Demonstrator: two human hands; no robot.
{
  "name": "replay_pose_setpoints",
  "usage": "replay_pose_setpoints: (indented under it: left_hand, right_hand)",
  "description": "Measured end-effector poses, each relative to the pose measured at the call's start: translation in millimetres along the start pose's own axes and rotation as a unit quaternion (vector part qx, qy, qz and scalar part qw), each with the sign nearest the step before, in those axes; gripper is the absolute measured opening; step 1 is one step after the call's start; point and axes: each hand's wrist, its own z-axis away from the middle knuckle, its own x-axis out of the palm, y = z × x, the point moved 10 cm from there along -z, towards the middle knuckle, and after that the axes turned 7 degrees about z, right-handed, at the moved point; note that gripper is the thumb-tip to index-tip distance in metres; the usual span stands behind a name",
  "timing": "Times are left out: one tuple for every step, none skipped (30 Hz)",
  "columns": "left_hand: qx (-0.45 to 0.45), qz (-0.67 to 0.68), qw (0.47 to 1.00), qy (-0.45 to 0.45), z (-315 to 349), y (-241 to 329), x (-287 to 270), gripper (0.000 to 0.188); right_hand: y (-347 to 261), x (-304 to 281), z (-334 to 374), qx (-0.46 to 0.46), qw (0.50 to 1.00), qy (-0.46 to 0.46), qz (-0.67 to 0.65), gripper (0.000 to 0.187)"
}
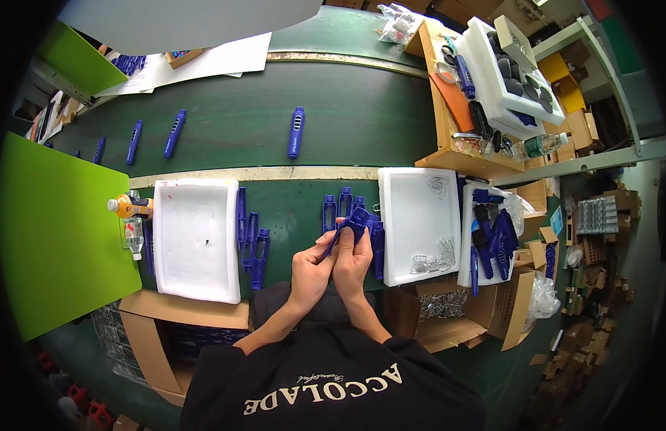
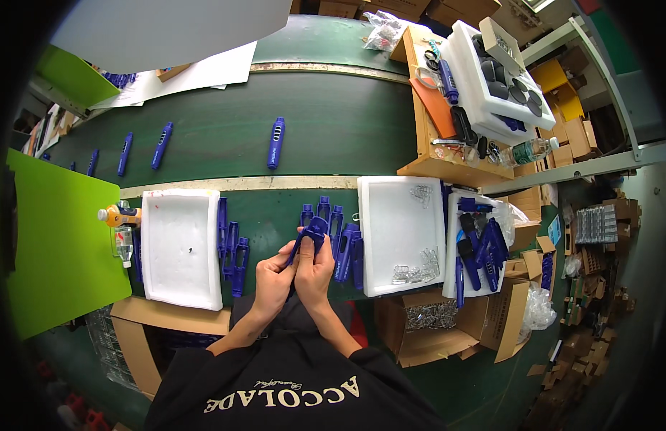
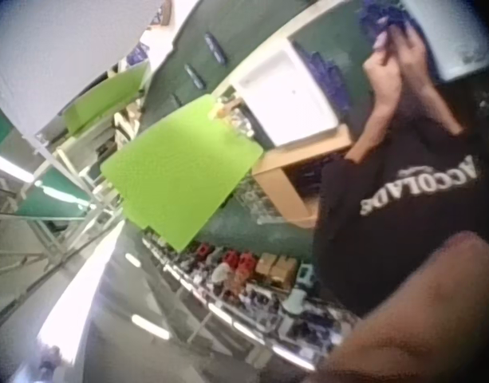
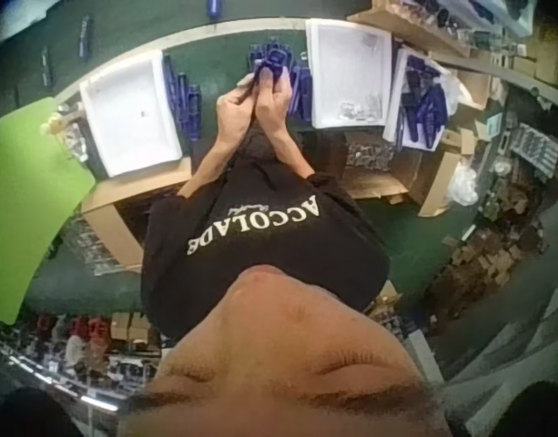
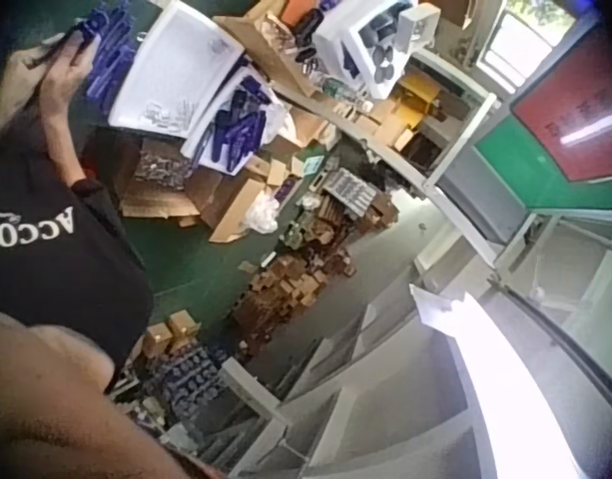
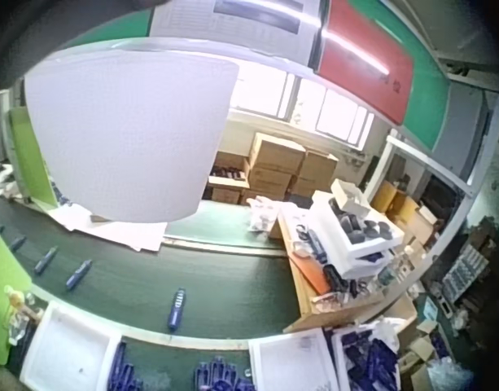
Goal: Manually assemble blue electronic casing components by inserting small silver metallic pins into pre-drilled holes in the plastic housing.
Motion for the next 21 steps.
replay_pose_setpoints:
  left_hand:
    - [0.009, -0.002, 1.000, 0.009, 0.9, 2.0, 0.8, 0.020]
    - [0.022, -0.013, 1.000, 0.016, 1.8, 4.4, 1.7, 0.020]
    - [0.036, -0.023, 0.999, 0.023, 2.8, 6.7, 2.4, 0.020]
    - [0.048, -0.034, 0.998, 0.030, 4.1, 8.4, 2.5, 0.021]
    - [0.059, -0.057, 0.996, 0.033, 3.7, 10.6, 3.0, 0.021]
    - [0.069, -0.080, 0.994, 0.036, 2.1, 13.0, 3.6, 0.021]
    - [0.080, -0.102, 0.991, 0.041, 1.9, 15.4, 3.9, 0.021]
    - [0.071, -0.103, 0.991, 0.040, 1.8, 12.4, 3.3, 0.023]
    - [0.061, -0.104, 0.992, 0.038, 1.4, 8.7, 1.5, 0.026]
    - [0.054, -0.106, 0.992, 0.036, -0.6, 8.1, -0.5, 0.028]
    - [0.070, -0.143, 0.987, 0.018, -2.9, 14.2, 1.8, 0.033]
    - [0.086, -0.181, 0.980, 0.000, -6.0, 23.1, 4.2, 0.038]
    - [0.102, -0.217, 0.971, -0.016, -7.6, 30.5, 4.1, 0.044]
    - [0.070, -0.194, 0.977, -0.047, -9.9, 22.0, -2.0, 0.056]
    - [0.096, -0.214, 0.971, -0.049, -7.8, 28.5, -2.9, 0.058]
    - [0.117, -0.233, 0.964, -0.050, -3.1, 31.9, -2.9, 0.061]
    - [0.138, -0.252, 0.957, -0.051, 0.6, 38.0, -2.0, 0.063]
    - [0.124, -0.301, 0.943, -0.070, 2.9, 40.0, 0.3, 0.071]
    - [0.132, -0.289, 0.946, -0.069, 6.3, 45.5, 0.5, 0.072]
    - [0.139, -0.276, 0.949, -0.068, 9.3, 49.5, 0.7, 0.073]
    - [0.147, -0.263, 0.951, -0.067, 11.6, 51.9, -0.1, 0.073]
  right_hand:
    - [1.9, -0.2, -0.2, -0.002, 1.000, -0.001, -0.008, 0.024]
    - [2.8, 0.0, -0.6, -0.003, 1.000, -0.002, -0.016, 0.023]
    - [1.7, 0.6, -0.9, -0.011, 0.999, 0.003, -0.043, 0.023]
    - [1.4, 1.6, -0.6, -0.018, 0.997, 0.010, -0.069, 0.023]
    - [1.1, 2.0, -0.6, -0.024, 0.995, 0.016, -0.095, 0.023]
    - [3.0, 2.7, -2.1, -0.025, 0.994, 0.016, -0.107, 0.022]
    - [5.5, 3.6, -4.6, -0.026, 0.992, 0.014, -0.120, 0.022]
    - [7.1, 4.1, -6.7, -0.026, 0.991, 0.012, -0.132, 0.021]
    - [8.6, 5.8, -8.6, -0.015, 0.993, -0.008, -0.114, 0.022]
    - [9.3, 6.5, -12.3, -0.007, 0.995, -0.027, -0.099, 0.023]
    - [10.6, 9.6, -15.9, 0.002, 0.995, -0.047, -0.083, 0.024]
    - [8.2, 5.1, -21.0, -0.024, 0.992, 0.012, -0.126, 0.027]
    - [8.1, -13.0, -21.9, -0.026, 0.997, 0.065, -0.021, 0.027]
    - [13.1, -18.8, -22.2, -0.046, 0.995, 0.041, -0.075, 0.027]
    - [16.4, -23.8, -20.7, -0.065, 0.989, 0.016, -0.129, 0.027]
    - [15.4, -14.9, -17.2, -0.032, 0.984, -0.050, -0.170, 0.024]
    - [12.9, -10.1, -12.4, -0.021, 0.988, -0.060, -0.144, 0.022]
    - [8.2, -3.3, -6.5, -0.009, 0.991, -0.069, -0.118, 0.020]
    - [5.1, 2.7, -2.7, 0.001, 0.992, -0.080, -0.092, 0.018]
    - [7.7, 5.3, -3.9, 0.011, 0.988, -0.100, -0.118, 0.016]
    - [11.2, 6.9, -4.3, 0.039, 0.980, -0.099, -0.167, 0.017]
